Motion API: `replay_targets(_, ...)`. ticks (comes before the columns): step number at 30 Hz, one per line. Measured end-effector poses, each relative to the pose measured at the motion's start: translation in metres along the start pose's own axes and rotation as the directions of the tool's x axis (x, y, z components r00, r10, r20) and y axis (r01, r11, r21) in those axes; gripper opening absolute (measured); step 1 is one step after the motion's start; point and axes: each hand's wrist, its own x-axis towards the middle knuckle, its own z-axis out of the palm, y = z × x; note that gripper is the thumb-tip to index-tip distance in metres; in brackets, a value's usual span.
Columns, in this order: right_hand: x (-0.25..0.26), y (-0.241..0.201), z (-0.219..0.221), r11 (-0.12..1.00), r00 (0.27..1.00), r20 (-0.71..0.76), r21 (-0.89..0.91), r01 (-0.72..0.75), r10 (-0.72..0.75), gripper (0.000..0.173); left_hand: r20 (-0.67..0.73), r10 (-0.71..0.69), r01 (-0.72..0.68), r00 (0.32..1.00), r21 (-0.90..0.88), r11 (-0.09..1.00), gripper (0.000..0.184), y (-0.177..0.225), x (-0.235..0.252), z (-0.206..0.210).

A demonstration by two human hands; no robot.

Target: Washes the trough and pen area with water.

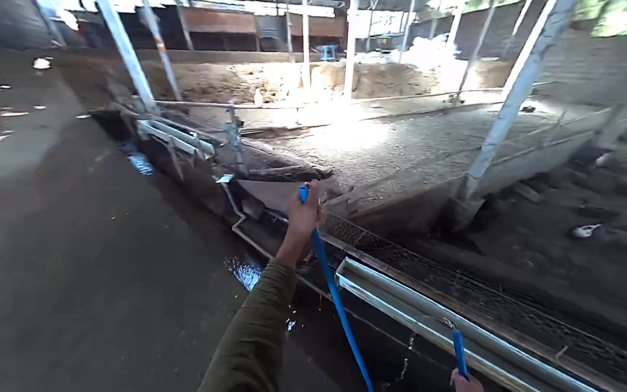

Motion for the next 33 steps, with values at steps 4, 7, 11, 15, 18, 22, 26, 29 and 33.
replay_targets(4, -0.005, -0.123, 0.087, 0.991, 0.997, -0.074, 0.131, 0.007, 0.003, 0.035, 0.091, 0.078, -0.085, 0.993, 0.077, 0.993, 0.024, 0.013, 0.105, -0.105)
replay_targets(7, -0.037, -0.210, 0.146, 0.994, 1.000, -0.007, 0.109, 0.016, -0.016, 0.037, 0.139, 0.130, -0.155, 0.982, 0.188, 0.970, 0.023, 0.008, 0.165, -0.176)
replay_targets(11, -0.046, -0.316, 0.240, 0.973, 0.996, 0.039, 0.212, -0.092, 0.085, 0.027, 0.235, 0.150, -0.210, 0.960, 0.256, 0.944, 0.019, -0.019, 0.245, -0.281)
replay_targets(15, -0.031, -0.402, 0.369, 0.929, 0.995, 0.068, 0.360, -0.087, 0.067, 0.017, 0.247, 0.227, -0.273, 0.942, 0.169, 0.947, 0.006, -0.060, 0.332, -0.387)
replay_targets(18, -0.017, -0.513, 0.454, 0.951, 0.996, 0.084, 0.302, -0.065, 0.042, 0.017, 0.241, 0.221, -0.280, 0.945, 0.247, 0.928, 0.033, -0.076, 0.417, -0.466)
replay_targets(22, -0.019, -0.647, 0.546, 0.972, 0.992, 0.121, 0.228, -0.056, 0.028, 0.018, 0.213, 0.195, -0.264, 0.957, 0.375, 0.888, 0.033, -0.071, 0.510, -0.569)
replay_targets(26, -0.019, -0.768, 0.638, 0.970, 0.990, 0.141, 0.241, -0.017, -0.018, 0.017, 0.171, 0.214, -0.269, 0.962, 0.440, 0.857, 0.035, -0.070, 0.594, -0.675)
replay_targets(29, -0.022, -0.852, 0.723, 0.934, 0.987, 0.123, 0.355, 0.051, -0.101, 0.015, 0.103, 0.219, -0.241, 0.970, 0.477, 0.845, 0.039, -0.088, 0.656, -0.757)
replay_targets(33, -0.051, -0.987, 0.836, 0.927, 0.984, 0.100, 0.360, 0.103, -0.148, 0.016, 0.017, 0.163, -0.154, 0.986, 0.439, 0.885, 0.040, -0.118, 0.731, -0.882)
